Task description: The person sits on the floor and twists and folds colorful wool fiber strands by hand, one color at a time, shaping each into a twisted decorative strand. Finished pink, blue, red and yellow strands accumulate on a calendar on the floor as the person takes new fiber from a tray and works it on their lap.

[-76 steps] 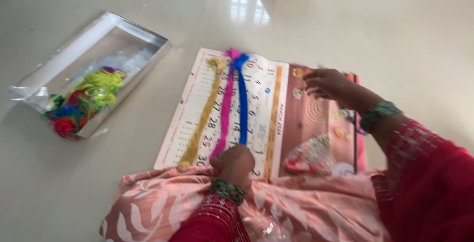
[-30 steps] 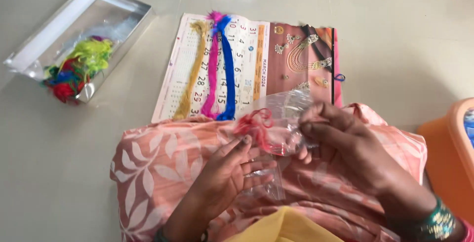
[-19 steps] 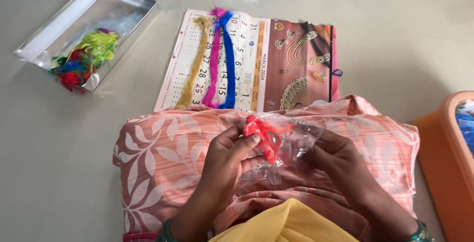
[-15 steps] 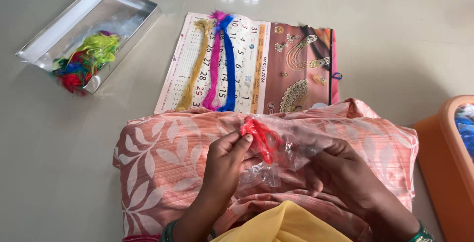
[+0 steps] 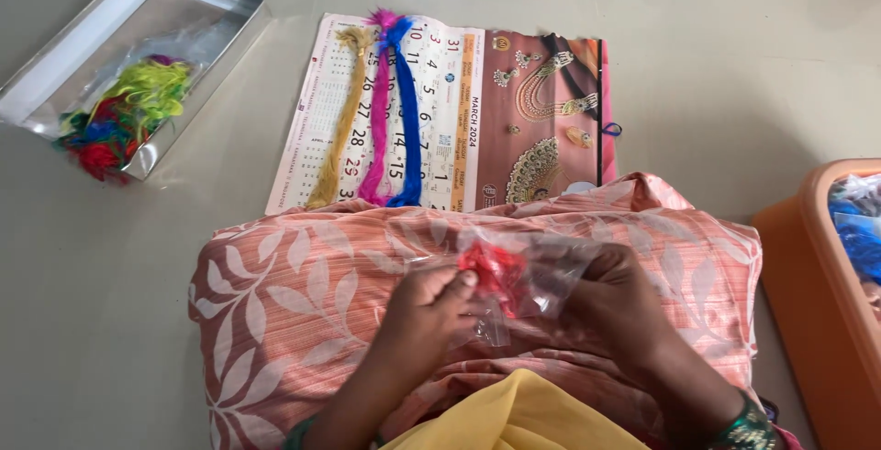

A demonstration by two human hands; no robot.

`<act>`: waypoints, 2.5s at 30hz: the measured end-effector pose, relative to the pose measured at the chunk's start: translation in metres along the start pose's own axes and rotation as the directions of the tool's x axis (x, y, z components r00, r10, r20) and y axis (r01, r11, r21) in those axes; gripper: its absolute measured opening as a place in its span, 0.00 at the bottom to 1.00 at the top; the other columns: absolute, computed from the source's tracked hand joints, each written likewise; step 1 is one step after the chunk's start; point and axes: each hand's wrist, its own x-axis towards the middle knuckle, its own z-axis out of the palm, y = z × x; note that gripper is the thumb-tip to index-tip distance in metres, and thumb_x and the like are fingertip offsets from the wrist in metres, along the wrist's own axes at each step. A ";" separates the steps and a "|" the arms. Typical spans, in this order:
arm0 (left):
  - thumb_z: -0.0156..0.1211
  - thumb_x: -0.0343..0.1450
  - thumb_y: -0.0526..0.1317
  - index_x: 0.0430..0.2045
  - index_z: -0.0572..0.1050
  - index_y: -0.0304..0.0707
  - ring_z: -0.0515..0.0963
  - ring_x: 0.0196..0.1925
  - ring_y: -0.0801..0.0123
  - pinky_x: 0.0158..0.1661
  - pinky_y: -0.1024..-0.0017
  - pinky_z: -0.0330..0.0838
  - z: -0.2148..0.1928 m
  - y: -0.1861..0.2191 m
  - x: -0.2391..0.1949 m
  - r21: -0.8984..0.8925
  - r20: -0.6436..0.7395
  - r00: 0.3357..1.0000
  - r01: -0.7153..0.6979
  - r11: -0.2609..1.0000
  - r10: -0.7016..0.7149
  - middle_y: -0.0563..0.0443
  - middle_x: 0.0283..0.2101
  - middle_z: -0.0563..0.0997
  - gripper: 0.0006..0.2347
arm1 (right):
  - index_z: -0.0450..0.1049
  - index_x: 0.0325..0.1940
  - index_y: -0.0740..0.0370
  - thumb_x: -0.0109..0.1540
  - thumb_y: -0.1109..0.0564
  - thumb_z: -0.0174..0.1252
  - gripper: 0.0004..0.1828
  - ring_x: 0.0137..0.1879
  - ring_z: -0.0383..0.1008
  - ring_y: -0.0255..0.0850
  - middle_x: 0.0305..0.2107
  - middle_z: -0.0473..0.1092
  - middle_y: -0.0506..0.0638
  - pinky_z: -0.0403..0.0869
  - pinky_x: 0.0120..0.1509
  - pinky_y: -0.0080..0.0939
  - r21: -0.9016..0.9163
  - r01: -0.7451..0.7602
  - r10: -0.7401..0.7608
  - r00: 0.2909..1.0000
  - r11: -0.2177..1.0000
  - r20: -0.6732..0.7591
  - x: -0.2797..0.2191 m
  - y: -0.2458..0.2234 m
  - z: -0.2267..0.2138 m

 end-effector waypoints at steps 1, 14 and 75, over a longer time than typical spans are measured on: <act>0.53 0.76 0.38 0.34 0.77 0.29 0.85 0.38 0.73 0.40 0.74 0.82 -0.006 0.000 0.000 0.048 -0.069 0.998 0.003 0.999 0.001 0.52 0.33 0.82 0.09 | 0.84 0.44 0.62 0.62 0.61 0.58 0.11 0.19 0.71 0.33 0.21 0.78 0.50 0.68 0.21 0.32 -0.039 -0.043 0.038 0.993 0.998 -0.113 0.000 -0.008 -0.001; 0.55 0.75 0.45 0.26 0.80 0.31 0.73 0.21 0.60 0.27 0.62 0.68 -0.081 0.039 -0.055 0.533 -0.248 0.896 0.443 0.721 -0.367 0.38 0.23 0.77 0.15 | 0.72 0.48 0.63 0.67 0.59 0.47 0.10 0.30 0.72 0.36 0.31 0.73 0.48 0.70 0.35 0.38 0.247 0.033 0.045 0.952 0.969 -0.304 -0.028 -0.039 -0.061; 0.60 0.71 0.32 0.66 0.61 0.32 0.69 0.66 0.60 0.61 0.67 0.66 0.017 0.107 -0.038 0.228 0.292 0.671 -0.741 0.631 0.682 0.39 0.66 0.70 0.27 | 0.72 0.62 0.57 0.65 0.52 0.56 0.21 0.22 0.64 0.29 0.25 0.74 0.46 0.65 0.24 0.31 -0.296 0.039 -0.011 0.995 0.954 0.095 -0.028 -0.099 0.019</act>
